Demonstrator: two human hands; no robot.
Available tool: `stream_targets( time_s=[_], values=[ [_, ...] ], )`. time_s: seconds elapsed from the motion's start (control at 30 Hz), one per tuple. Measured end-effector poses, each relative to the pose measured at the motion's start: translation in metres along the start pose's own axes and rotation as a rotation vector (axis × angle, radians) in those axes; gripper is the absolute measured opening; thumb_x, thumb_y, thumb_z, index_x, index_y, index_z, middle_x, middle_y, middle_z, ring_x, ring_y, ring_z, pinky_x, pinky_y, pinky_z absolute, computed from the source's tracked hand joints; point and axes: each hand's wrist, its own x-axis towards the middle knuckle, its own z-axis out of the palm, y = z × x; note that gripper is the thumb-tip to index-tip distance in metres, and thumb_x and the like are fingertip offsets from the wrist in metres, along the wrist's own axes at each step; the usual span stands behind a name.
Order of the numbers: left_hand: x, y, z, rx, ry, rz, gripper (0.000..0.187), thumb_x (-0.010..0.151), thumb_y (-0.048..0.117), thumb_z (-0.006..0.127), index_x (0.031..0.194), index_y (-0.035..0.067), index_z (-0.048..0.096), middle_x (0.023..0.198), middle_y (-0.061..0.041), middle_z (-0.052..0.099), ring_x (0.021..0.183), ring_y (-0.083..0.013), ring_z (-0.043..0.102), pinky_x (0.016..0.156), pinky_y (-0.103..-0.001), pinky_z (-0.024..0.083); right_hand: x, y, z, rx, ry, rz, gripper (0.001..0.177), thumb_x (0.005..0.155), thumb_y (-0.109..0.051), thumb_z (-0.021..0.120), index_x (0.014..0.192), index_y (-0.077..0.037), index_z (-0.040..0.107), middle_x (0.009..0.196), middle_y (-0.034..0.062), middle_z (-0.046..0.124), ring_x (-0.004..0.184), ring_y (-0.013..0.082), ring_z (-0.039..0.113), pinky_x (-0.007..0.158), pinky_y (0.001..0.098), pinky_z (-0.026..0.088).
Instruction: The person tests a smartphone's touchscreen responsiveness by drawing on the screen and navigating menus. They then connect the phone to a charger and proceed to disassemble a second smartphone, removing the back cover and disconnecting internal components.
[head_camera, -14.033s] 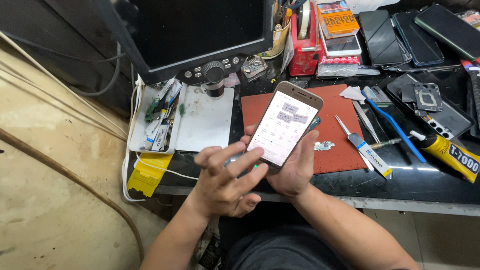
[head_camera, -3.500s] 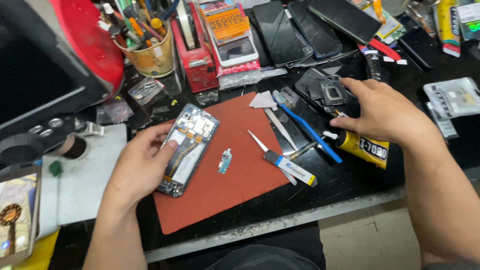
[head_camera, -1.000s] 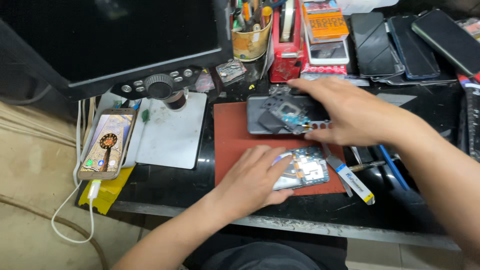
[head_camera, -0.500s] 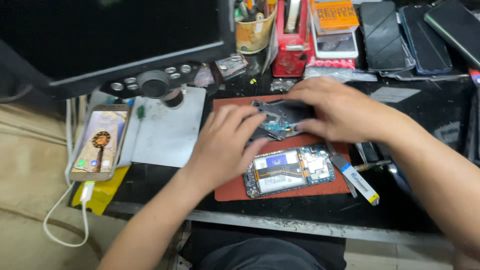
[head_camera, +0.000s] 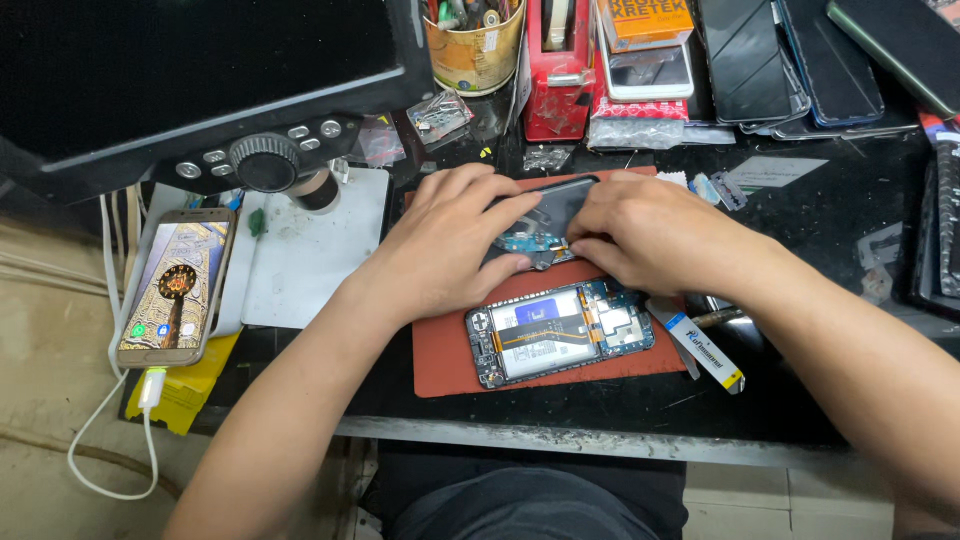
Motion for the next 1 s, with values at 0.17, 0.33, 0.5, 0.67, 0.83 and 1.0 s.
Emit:
stream_targets(
  time_s=[0.17,0.33,0.5,0.67,0.83,1.0],
  values=[
    [-0.006,0.001,-0.004,0.001,-0.076,-0.081,0.042,0.078,0.029,0.055,0.114,0.005,0.052,0.105,-0.013,0.047,0.11,-0.0321,0.037,0.09,-0.046,0.027,0.011,-0.013,-0.01,-0.018,-0.171,0.221,0.011,0.074,-0.018,0.056,0.075,-0.013,0.065,0.07,0.0048,0.059,0.077,0.022,0.057,0.066,0.0297,0.048],
    [-0.01,-0.001,-0.004,0.033,-0.086,-0.076,0.044,0.077,0.028,0.055,0.113,0.005,0.051,0.102,-0.012,0.045,0.108,-0.0324,0.038,0.089,-0.046,0.028,0.016,-0.015,-0.009,-0.022,-0.228,0.232,0.011,0.075,-0.019,0.055,0.074,-0.012,0.064,0.07,0.0058,0.059,0.078,0.022,0.058,0.065,0.0295,0.048],
    [-0.016,-0.001,-0.004,0.057,-0.054,-0.091,0.041,0.075,0.028,0.055,0.108,0.003,0.054,0.098,-0.011,0.045,0.106,-0.0313,0.041,0.088,-0.045,0.03,0.014,-0.016,-0.009,-0.009,-0.255,0.241,0.012,0.076,-0.018,0.053,0.075,-0.009,0.061,0.073,0.0093,0.059,0.082,0.025,0.057,0.068,0.0322,0.049],
    [-0.017,0.009,-0.005,0.045,0.004,-0.024,0.043,0.077,0.028,0.054,0.112,0.004,0.052,0.105,-0.016,0.044,0.109,-0.0348,0.037,0.088,-0.047,0.03,0.008,-0.02,-0.014,0.024,-0.178,0.246,0.012,0.079,-0.015,0.052,0.075,-0.007,0.06,0.072,0.0102,0.058,0.08,0.0257,0.056,0.066,0.0317,0.048],
    [-0.017,0.01,0.013,0.062,0.035,0.052,0.036,0.078,0.026,0.054,0.108,0.006,0.054,0.111,-0.014,0.043,0.113,-0.0332,0.034,0.09,-0.046,0.028,-0.002,-0.027,-0.016,0.046,-0.166,0.269,0.015,0.08,-0.016,0.051,0.074,-0.006,0.06,0.071,0.0098,0.058,0.079,0.0249,0.056,0.066,0.0314,0.048],
    [-0.021,0.01,0.021,0.09,0.11,0.068,0.033,0.079,0.026,0.054,0.106,0.008,0.052,0.109,-0.012,0.044,0.111,-0.0315,0.037,0.09,-0.045,0.029,-0.014,-0.029,-0.009,0.086,-0.122,0.257,0.015,0.079,-0.016,0.053,0.072,-0.008,0.063,0.069,0.0063,0.058,0.075,0.0205,0.057,0.065,0.0269,0.047]
  ],
)
